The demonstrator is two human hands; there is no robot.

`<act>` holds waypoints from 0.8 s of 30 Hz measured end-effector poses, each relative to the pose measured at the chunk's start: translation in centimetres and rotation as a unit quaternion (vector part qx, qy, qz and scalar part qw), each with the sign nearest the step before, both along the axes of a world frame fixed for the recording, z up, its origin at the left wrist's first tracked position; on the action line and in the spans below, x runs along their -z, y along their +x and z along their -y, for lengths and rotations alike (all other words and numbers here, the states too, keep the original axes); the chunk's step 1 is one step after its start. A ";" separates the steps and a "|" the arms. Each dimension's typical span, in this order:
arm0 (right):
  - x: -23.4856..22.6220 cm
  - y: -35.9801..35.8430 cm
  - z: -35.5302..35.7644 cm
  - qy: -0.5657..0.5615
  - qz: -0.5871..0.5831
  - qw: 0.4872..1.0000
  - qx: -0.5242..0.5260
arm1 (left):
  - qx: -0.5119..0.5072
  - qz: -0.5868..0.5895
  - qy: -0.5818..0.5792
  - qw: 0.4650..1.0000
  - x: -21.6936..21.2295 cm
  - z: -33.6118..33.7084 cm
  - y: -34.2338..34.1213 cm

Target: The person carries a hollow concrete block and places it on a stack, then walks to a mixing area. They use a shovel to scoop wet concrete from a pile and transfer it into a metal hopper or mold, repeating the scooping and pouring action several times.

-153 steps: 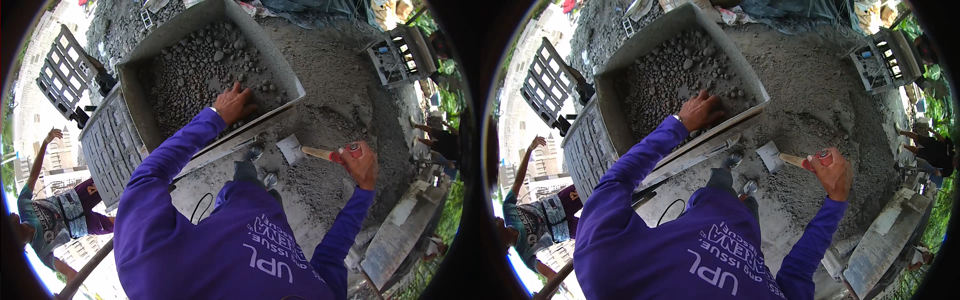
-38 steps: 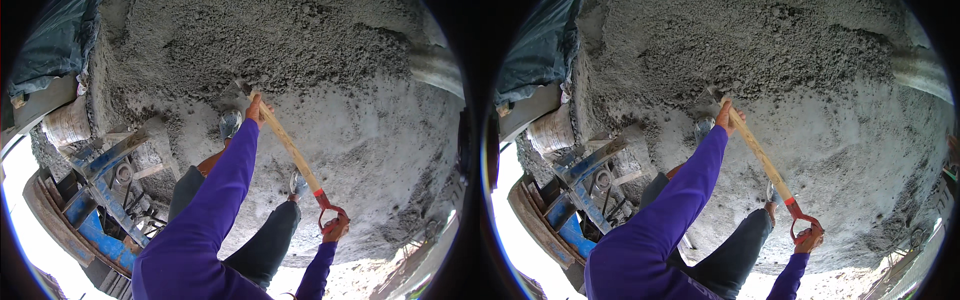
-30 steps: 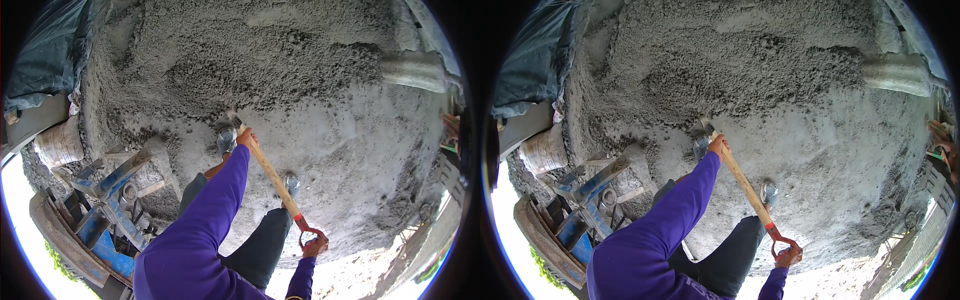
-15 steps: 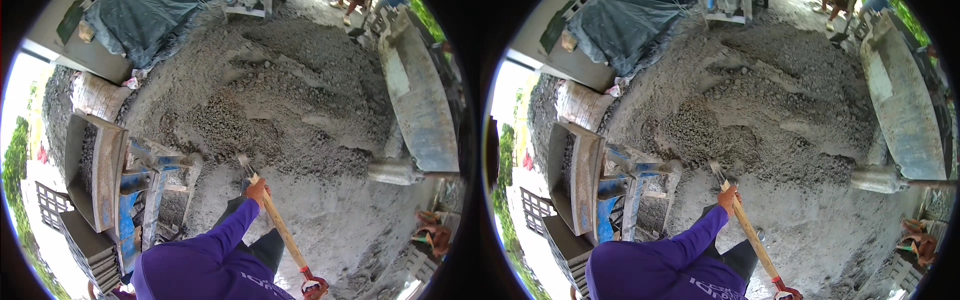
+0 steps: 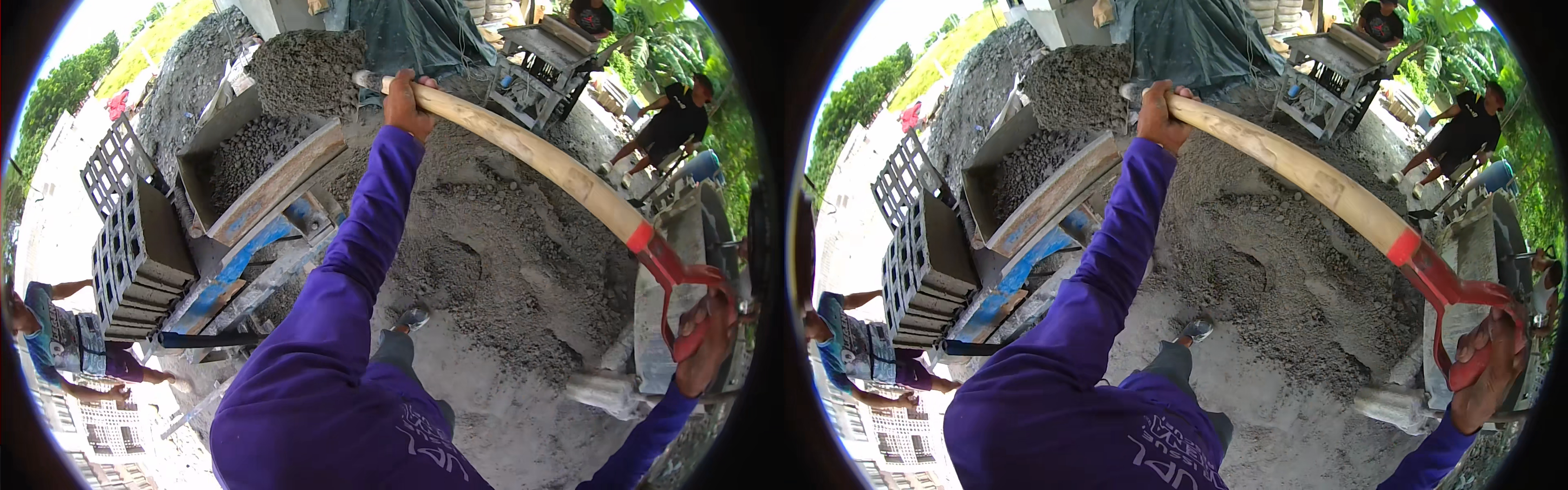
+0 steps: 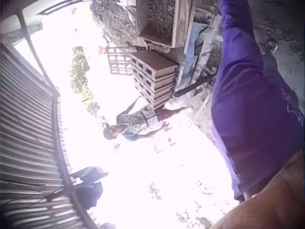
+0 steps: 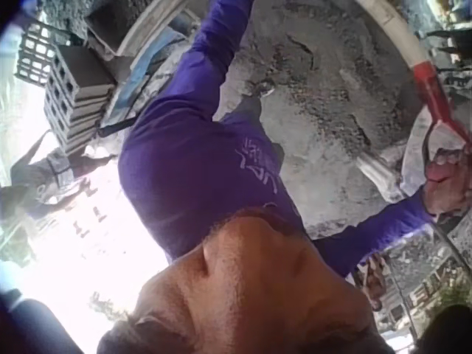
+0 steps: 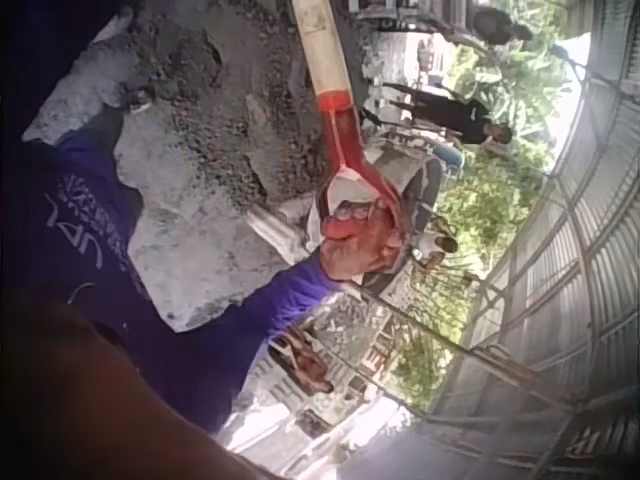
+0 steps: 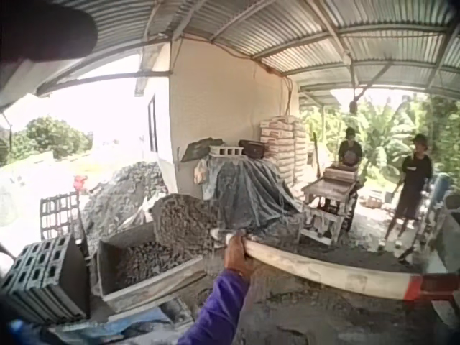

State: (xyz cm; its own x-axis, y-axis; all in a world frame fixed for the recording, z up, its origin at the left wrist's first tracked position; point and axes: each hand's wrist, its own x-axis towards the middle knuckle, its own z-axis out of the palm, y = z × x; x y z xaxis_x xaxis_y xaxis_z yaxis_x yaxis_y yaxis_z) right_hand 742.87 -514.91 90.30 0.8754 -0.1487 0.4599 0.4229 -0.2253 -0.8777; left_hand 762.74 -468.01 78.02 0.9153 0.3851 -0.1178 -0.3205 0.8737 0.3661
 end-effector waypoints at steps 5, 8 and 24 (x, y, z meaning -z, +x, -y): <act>3.8 -10.3 -14.5 -0.313 0.330 0.859 -0.232 | -0.065 -0.014 0.094 0.993 5.0 -9.3 -13.7; 17.4 -16.1 -13.4 -0.297 0.358 0.865 -0.192 | -0.111 -0.083 0.192 0.972 11.2 -6.9 -19.6; 37.7 -67.5 7.4 0.379 -0.447 0.704 0.400 | 0.387 -0.440 0.299 0.753 49.5 43.8 -54.4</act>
